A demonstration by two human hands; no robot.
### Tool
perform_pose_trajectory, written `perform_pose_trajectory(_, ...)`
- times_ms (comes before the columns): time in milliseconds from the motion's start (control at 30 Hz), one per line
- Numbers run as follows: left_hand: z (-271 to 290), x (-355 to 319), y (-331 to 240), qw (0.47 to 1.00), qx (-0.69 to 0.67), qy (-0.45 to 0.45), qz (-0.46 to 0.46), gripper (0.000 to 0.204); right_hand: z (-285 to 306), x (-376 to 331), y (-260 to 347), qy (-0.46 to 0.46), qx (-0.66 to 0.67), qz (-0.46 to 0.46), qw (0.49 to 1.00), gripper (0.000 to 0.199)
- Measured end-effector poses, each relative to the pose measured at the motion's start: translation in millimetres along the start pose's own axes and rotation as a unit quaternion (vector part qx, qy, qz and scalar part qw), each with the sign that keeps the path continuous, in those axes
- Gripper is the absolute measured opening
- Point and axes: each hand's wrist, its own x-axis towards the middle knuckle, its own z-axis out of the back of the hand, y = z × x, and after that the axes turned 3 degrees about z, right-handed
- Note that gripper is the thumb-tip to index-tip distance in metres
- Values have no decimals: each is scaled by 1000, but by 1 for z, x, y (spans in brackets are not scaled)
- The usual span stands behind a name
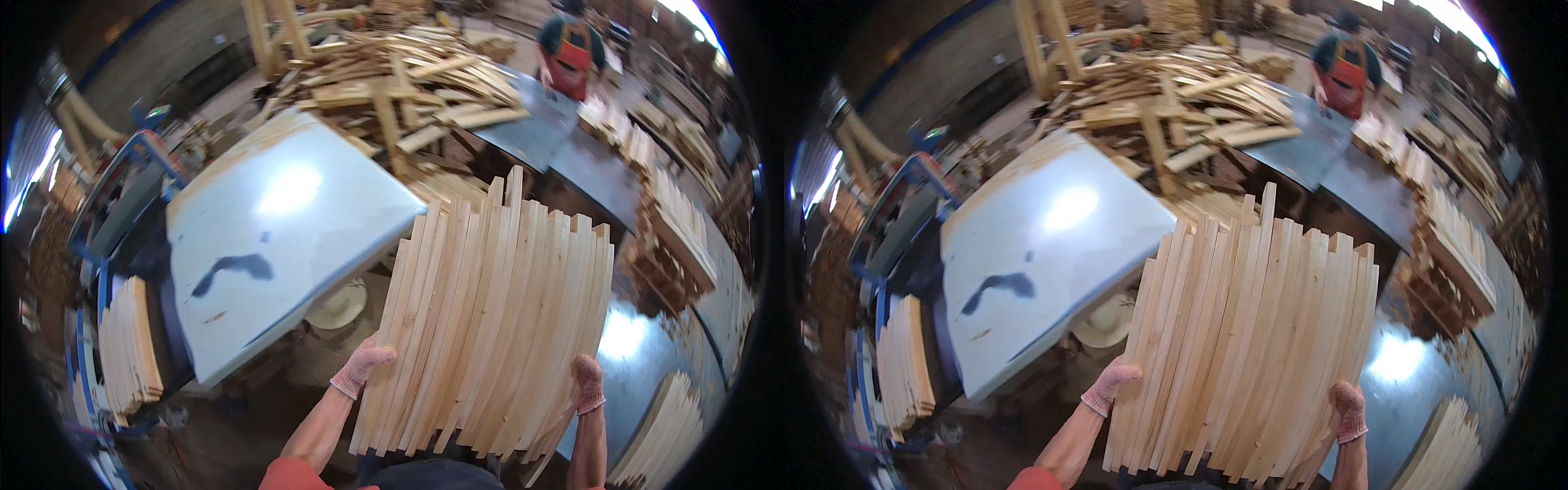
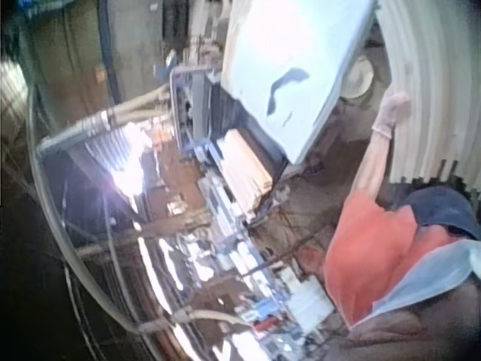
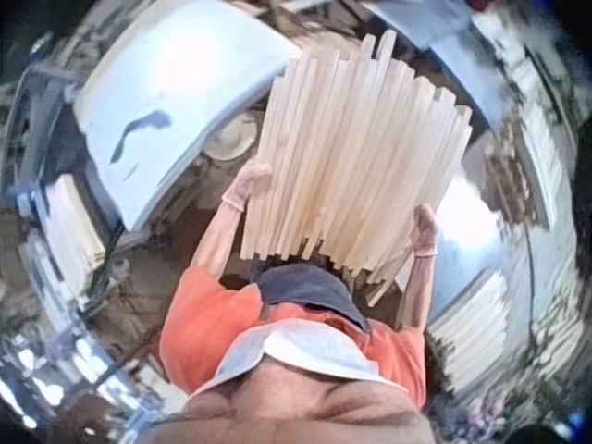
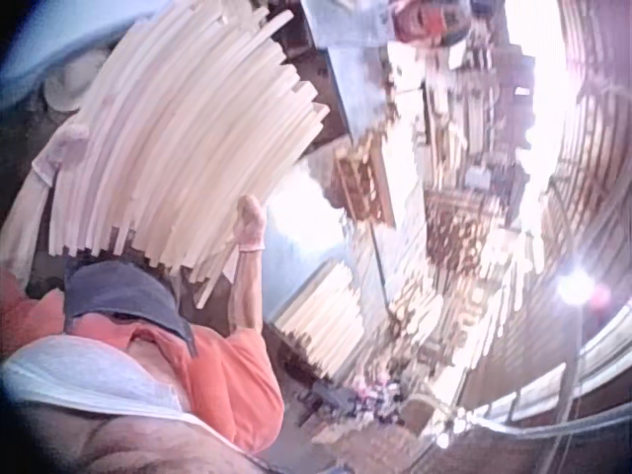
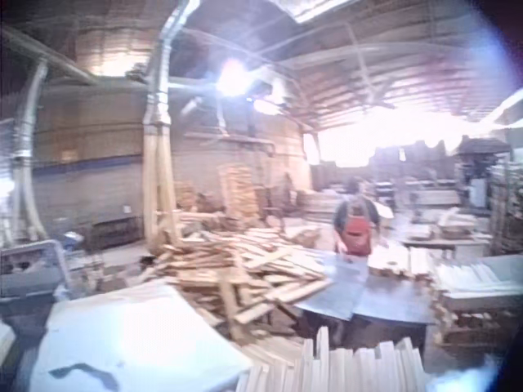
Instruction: The person repeatedly picks up stacks of light-colored wooden planks from a metal table and places them onto a conveyor belt. The person wears pink gloves and handles the wood with both hands, moving the planks in a repetitive cycle throughout the clip.
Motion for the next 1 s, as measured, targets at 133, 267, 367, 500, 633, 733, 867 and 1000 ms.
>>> perform_pose_trajectory(133,66,-70,-51,995,-58,-67,-35,76,-102,53,-8,205,-32,20,978,26)
perform_pose_trajectory(267,166,-151,-60,977,-172,-89,-93,70,-270,69,-29,303,-14,-27,952,37)
perform_pose_trajectory(367,163,-210,-93,956,-223,-149,-122,71,-386,44,1,405,-9,-132,905,61)
perform_pose_trajectory(500,206,-251,-101,929,-267,-188,-174,76,-497,60,-21,457,-54,-239,855,68)
perform_pose_trajectory(633,251,-281,-110,914,-218,-290,-185,74,-579,85,-66,487,-135,-229,832,61)
perform_pose_trajectory(733,265,-279,-123,905,-215,-306,-203,71,-611,88,-83,470,-76,-287,832,62)
perform_pose_trajectory(867,317,-282,-163,909,-201,-319,-180,71,-677,68,-88,464,-72,-297,832,65)
perform_pose_trajectory(1000,360,-283,-210,863,87,-482,-123,86,-726,75,-100,473,-58,-310,823,61)
